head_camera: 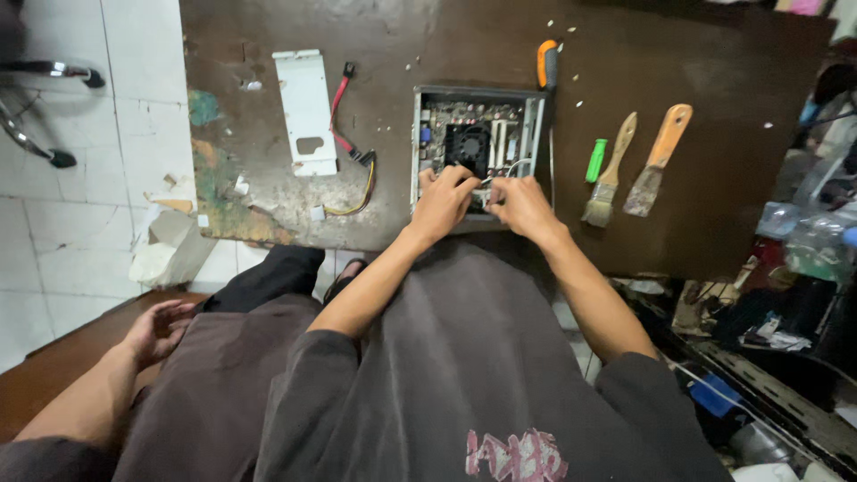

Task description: The person connects several internal wires to a motherboard inside a computer case. They plug in a white fan cable, a yellow and black power cable, and a red SATA cable, securing each connection by hand.

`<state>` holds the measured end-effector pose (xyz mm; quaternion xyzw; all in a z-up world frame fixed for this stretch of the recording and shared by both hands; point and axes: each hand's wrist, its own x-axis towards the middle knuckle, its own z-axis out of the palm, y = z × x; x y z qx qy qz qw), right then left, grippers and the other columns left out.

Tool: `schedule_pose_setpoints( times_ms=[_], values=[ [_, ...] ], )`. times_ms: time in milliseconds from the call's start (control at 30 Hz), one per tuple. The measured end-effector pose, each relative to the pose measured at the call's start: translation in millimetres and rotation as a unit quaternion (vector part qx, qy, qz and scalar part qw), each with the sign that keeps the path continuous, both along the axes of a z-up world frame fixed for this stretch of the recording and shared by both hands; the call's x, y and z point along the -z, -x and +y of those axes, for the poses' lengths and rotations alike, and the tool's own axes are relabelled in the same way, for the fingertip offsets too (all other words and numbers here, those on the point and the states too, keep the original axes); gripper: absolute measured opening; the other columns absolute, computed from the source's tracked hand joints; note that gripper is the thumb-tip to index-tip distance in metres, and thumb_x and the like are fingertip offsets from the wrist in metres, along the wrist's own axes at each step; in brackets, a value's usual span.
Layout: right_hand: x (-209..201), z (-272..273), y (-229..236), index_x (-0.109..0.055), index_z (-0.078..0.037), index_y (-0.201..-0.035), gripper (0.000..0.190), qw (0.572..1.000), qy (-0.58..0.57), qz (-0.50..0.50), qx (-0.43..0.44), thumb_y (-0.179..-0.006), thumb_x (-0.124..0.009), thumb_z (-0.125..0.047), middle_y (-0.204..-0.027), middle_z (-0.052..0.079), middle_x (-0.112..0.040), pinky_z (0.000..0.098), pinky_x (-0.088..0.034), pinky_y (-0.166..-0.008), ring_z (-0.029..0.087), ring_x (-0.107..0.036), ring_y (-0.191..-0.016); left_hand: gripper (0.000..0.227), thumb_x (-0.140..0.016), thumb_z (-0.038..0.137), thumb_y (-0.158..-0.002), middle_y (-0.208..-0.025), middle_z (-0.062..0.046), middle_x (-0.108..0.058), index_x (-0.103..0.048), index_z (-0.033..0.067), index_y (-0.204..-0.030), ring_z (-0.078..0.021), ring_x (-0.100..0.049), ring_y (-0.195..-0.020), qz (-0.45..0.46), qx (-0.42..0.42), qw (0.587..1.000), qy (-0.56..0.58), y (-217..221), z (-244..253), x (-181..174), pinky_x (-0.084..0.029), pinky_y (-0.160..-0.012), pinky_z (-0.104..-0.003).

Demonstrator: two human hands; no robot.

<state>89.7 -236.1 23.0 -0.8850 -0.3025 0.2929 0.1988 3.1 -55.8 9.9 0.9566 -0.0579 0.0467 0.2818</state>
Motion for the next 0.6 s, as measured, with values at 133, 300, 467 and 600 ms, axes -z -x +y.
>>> schedule_pose_setpoints(
  times_ms=[133, 300, 467, 600],
  values=[
    [-9.6, 3.5, -7.2, -0.067, -0.015, -0.077, 0.012, 0.999, -0.012, 0.013, -0.027, -0.069, -0.076, -0.017, -0.077, 0.010, -0.072, 0.0499, -0.054, -0.074, 0.037, -0.070, -0.084, 0.023, -0.064, 0.017, -0.077, -0.098, 0.005, -0.049, -0.055, 0.0245, -0.097, -0.0150, -0.052, -0.092, -0.016, -0.022, 1.000, -0.007, -1.5, -1.0, 5.6, -0.030, -0.080, -0.037],
    [-8.0, 5.9, -9.0, -0.060, -0.014, -0.076, 0.020, 0.998, -0.006, 0.028, -0.048, -0.068, -0.078, -0.017, -0.073, 0.008, -0.069, 0.0496, -0.053, -0.075, 0.037, -0.070, -0.083, 0.024, -0.066, 0.017, -0.074, -0.091, 0.007, -0.049, -0.054, 0.0249, -0.094, -0.0143, -0.053, -0.085, -0.020, -0.036, 0.999, -0.008, -0.4, -4.5, 6.4, -0.031, -0.079, -0.037],
    [-10.2, 4.6, -10.9, -0.056, -0.015, -0.073, 0.019, 0.998, -0.021, 0.025, -0.049, -0.066, -0.074, -0.017, -0.066, 0.009, -0.066, 0.0487, -0.052, -0.071, 0.037, -0.069, -0.076, 0.028, -0.067, 0.018, -0.072, -0.090, 0.006, -0.051, -0.056, 0.0237, -0.097, -0.0142, -0.055, -0.084, -0.034, -0.038, 0.999, -0.013, -1.7, -5.1, 13.4, -0.031, -0.080, -0.037],
    [-16.3, 4.3, -9.2, -0.057, -0.015, -0.075, 0.020, 0.998, -0.046, 0.030, -0.042, -0.064, -0.074, -0.012, -0.065, 0.007, -0.066, 0.0458, -0.052, -0.071, 0.034, -0.069, -0.076, 0.034, -0.068, 0.020, -0.070, -0.093, 0.005, -0.054, -0.056, 0.0244, -0.101, -0.0147, -0.056, -0.088, -0.016, -0.023, 0.999, -0.015, 1.9, -3.5, 9.3, -0.031, -0.082, -0.039]
  ],
)
